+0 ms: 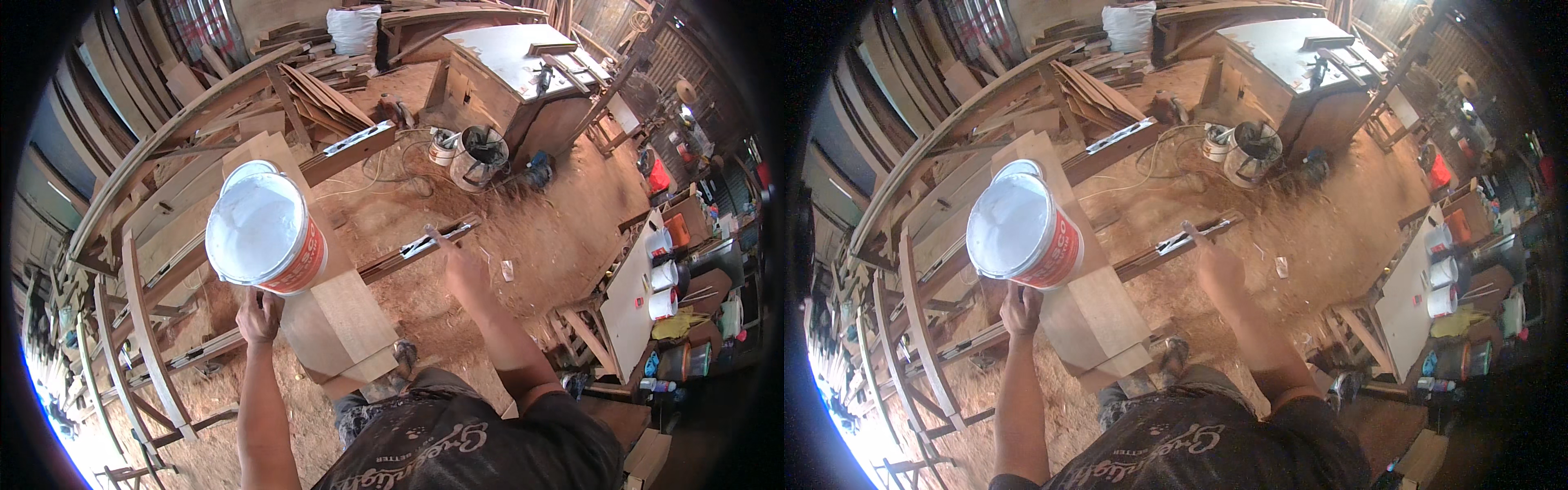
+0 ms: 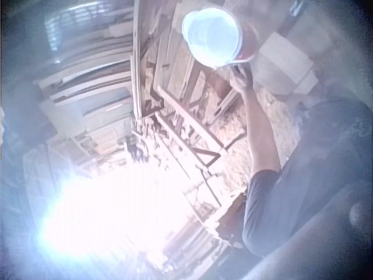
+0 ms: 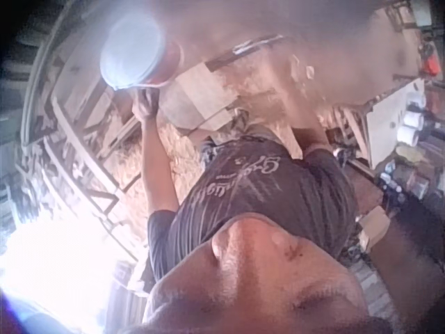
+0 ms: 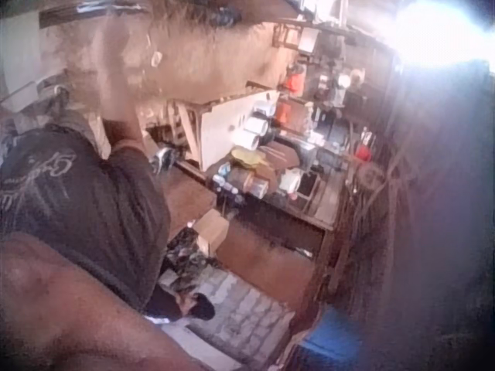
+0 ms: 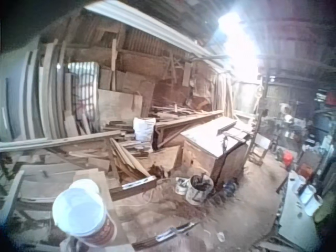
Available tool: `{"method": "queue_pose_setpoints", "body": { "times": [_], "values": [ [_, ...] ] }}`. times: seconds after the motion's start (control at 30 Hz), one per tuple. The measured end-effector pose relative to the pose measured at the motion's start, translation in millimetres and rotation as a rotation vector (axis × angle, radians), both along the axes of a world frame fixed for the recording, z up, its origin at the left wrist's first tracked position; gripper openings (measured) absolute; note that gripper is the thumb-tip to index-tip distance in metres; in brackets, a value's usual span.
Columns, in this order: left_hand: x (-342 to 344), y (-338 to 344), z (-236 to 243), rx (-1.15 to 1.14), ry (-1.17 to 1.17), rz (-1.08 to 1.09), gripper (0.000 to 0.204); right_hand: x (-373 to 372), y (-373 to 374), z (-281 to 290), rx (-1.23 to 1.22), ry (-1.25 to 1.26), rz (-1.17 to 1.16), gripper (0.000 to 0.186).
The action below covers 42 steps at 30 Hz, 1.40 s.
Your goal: The person uses a hand saw to cut a piece of wood on a workbench. They then pick up a white bucket and a brush, dip the brush into the bucket, and apply a white substance to the cut wood pieces.
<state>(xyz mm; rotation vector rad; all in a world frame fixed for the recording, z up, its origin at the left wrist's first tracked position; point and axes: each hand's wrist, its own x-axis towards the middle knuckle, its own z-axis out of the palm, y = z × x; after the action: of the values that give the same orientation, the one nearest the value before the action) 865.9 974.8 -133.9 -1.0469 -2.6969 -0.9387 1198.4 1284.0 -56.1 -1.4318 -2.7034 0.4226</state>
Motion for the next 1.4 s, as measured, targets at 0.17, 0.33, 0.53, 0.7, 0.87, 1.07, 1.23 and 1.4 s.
{"method": "queue_pose_setpoints", "body": {
  "times": [0.17,0.33,0.53,0.7,0.87,1.07,1.23,1.4],
  "values": [
    [0.5,2.0,7.0,-0.037,-0.075,-0.001,0.047,8.3,35.0,-7.3,-0.05,0.078,-0.048,0.063],
    [-0.4,0.8,0.4,-0.031,-0.006,0.018,0.046,18.0,-3.3,8.0,0.089,0.248,0.341,0.06],
    [2.6,3.2,8.1,-0.006,-0.038,-0.015,0.044,33.0,28.5,5.3,0.308,-0.01,0.341,0.044],
    [3.1,5.5,8.7,-0.005,-0.003,-0.015,0.044,63.0,63.4,8.1,0.073,0.021,0.156,0.047],
    [-0.2,1.2,4.5,-0.014,0.014,0.012,0.045,66.2,38.7,-2.8,-0.09,0.05,0.008,0.046],
    [2.9,4.4,6.7,-0.103,-0.118,0.087,0.041,63.6,77.6,19.8,0.107,-0.253,0.208,0.029],
    [0.6,1.4,3.5,-0.116,-0.077,0.046,0.047,-41.0,26.5,183.5,0.044,0.067,0.389,0.024],
    [-0.8,-4.7,4.4,-0.124,-0.1,0.05,0.064,-177.3,-36.3,209.4,0.252,0.238,0.981,0.022]
  ]
}}
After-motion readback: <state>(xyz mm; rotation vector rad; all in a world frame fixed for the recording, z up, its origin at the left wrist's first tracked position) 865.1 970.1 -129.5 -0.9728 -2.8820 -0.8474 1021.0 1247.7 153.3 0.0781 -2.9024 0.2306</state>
